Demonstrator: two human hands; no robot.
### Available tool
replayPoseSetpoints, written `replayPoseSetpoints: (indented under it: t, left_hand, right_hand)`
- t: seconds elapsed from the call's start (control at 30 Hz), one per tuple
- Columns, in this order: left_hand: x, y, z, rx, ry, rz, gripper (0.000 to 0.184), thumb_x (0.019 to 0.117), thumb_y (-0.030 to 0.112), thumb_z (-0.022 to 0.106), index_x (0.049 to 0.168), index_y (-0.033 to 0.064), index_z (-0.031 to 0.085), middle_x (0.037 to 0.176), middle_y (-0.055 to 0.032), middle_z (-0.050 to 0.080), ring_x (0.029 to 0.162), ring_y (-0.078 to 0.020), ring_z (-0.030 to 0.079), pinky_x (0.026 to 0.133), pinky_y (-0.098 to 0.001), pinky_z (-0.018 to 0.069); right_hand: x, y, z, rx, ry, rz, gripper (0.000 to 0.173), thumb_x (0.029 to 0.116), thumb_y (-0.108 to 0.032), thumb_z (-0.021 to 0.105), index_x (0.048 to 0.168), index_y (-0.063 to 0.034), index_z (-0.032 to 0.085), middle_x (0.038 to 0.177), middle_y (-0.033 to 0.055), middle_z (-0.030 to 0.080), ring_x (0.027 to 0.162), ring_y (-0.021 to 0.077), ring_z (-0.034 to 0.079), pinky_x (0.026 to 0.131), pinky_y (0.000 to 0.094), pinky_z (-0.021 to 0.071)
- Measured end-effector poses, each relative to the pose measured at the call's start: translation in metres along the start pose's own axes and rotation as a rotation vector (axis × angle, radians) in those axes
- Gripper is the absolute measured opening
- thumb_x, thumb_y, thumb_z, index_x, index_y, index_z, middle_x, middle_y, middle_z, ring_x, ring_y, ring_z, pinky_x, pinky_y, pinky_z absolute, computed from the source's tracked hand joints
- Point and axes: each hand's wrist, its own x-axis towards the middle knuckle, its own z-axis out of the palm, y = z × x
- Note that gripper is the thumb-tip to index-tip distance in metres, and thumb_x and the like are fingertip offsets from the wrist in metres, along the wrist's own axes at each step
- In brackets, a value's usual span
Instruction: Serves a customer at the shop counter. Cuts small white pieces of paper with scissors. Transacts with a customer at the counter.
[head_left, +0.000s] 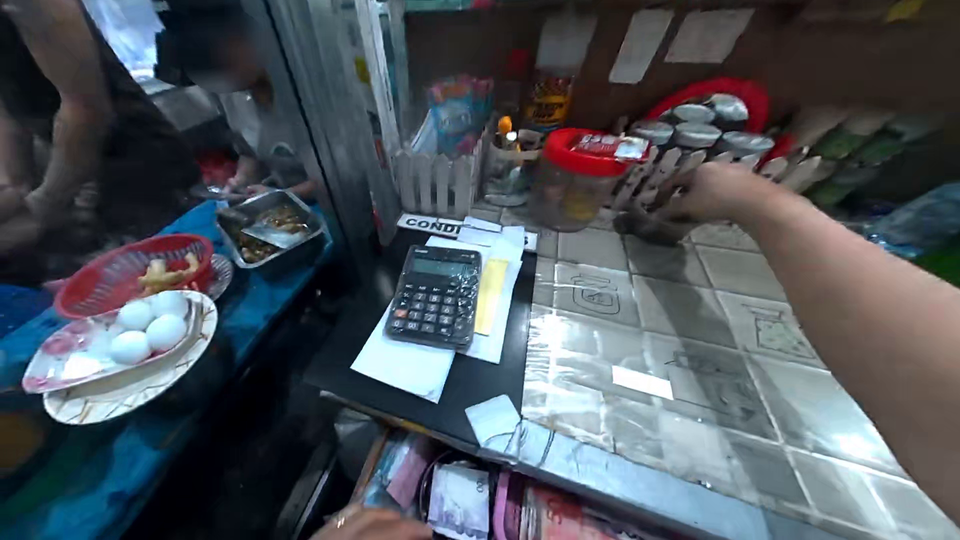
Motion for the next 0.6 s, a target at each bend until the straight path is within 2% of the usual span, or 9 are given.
replayPoseSetpoints:
  t: [0.03,0.1,0.17,0.27,0.37,0.43,0.5,0.53,0.6]
  left_hand:
    - [0.01,-0.003,0.001,0.086,-0.009,0.019,0.019,0.1012,0.018,0.064,0.111,0.0147,0.079,0.109,-0.0013,0.076,0.104,-0.0161,0.068,0.093,-0.0348,0.0544]
    - [0.03,-0.004,0.012,0.262,-0.072,0.062,0.019,0.1,0.023,0.064,0.113,0.0216,0.078,0.112,0.0032,0.074,0.107,-0.0176,0.067,0.09,-0.0376,0.0553]
    - [0.05,-0.006,0.028,0.396,-0.186,0.128,0.022,0.0935,0.024,0.071,0.115,0.0226,0.076,0.114,0.0026,0.073,0.11,-0.0221,0.067,0.089,-0.0423,0.057]
    - [0.079,0.0,0.044,0.505,-0.502,0.07,0.039,0.089,0.025,0.076,0.126,0.0162,0.071,0.123,-0.0078,0.071,0.119,-0.0327,0.064,0.096,-0.0521,0.0526]
    - [0.096,0.008,0.047,0.587,-0.677,-0.003,0.039,0.0922,0.025,0.074,0.128,0.0127,0.068,0.123,-0.0139,0.07,0.115,-0.0369,0.065,0.096,-0.0554,0.0494]
    - [0.095,0.006,0.047,0.611,-0.685,0.024,0.04,0.0894,0.027,0.076,0.127,0.0133,0.069,0.12,-0.0133,0.071,0.112,-0.0363,0.066,0.095,-0.055,0.0499]
    - [0.091,0.001,0.047,0.622,-0.656,0.064,0.047,0.0847,0.032,0.08,0.126,0.0139,0.069,0.119,-0.0121,0.071,0.111,-0.0355,0.066,0.094,-0.0547,0.0501]
    - [0.089,-0.003,0.047,0.628,-0.614,0.101,0.044,0.0848,0.034,0.08,0.123,0.0148,0.071,0.116,-0.0102,0.072,0.11,-0.034,0.067,0.093,-0.0536,0.0514]
    - [0.084,-0.012,0.048,0.605,-0.463,0.185,0.023,0.0914,0.032,0.073,0.109,0.0168,0.076,0.103,-0.006,0.076,0.099,-0.0297,0.071,0.085,-0.0499,0.0556]
  right_hand:
    - [-0.001,-0.001,0.001,0.007,-0.01,-0.005,0.027,0.0932,-0.016,0.076,0.117,-0.0024,0.073,0.117,0.0365,0.064,0.115,0.06,0.056,0.095,0.0808,0.0373]
    - [-0.012,-0.012,-0.004,0.009,-0.058,0.022,0.032,0.0974,-0.015,0.071,0.128,-0.0045,0.069,0.125,0.0364,0.062,0.121,0.0593,0.054,0.099,0.0787,0.0358]
    - [-0.02,-0.025,-0.009,-0.03,-0.093,0.04,0.033,0.0994,-0.014,0.068,0.131,-0.0041,0.068,0.128,0.0358,0.061,0.125,0.0581,0.052,0.103,0.0762,0.0346]
    - [-0.021,-0.028,-0.01,-0.093,-0.1,0.036,0.031,0.0998,-0.015,0.067,0.128,-0.0041,0.07,0.128,0.0358,0.061,0.126,0.0582,0.052,0.104,0.0755,0.0348]
    - [-0.01,-0.011,-0.003,-0.078,0.007,-0.016,0.024,0.0969,-0.017,0.071,0.117,-0.0045,0.075,0.12,0.0377,0.063,0.12,0.0621,0.053,0.097,0.0806,0.0359]
    - [-0.003,0.008,0.006,-0.054,0.098,-0.067,0.021,0.0959,-0.02,0.072,0.109,-0.0036,0.076,0.109,0.0361,0.067,0.109,0.0621,0.059,0.089,0.0831,0.0389]
    - [-0.008,0.008,0.006,-0.001,0.096,-0.046,0.026,0.0982,-0.022,0.07,0.112,-0.0006,0.074,0.112,0.0359,0.067,0.111,0.0611,0.058,0.092,0.0818,0.0375]
    - [-0.009,0.008,0.005,0.012,0.091,-0.045,0.026,0.0985,-0.022,0.069,0.113,-0.0011,0.074,0.112,0.0349,0.067,0.112,0.0601,0.059,0.093,0.081,0.0378]
    - [-0.016,0.002,0.001,0.016,0.07,-0.037,0.024,0.0989,-0.021,0.069,0.114,-0.0029,0.075,0.113,0.0331,0.068,0.113,0.0584,0.059,0.095,0.0791,0.0381]
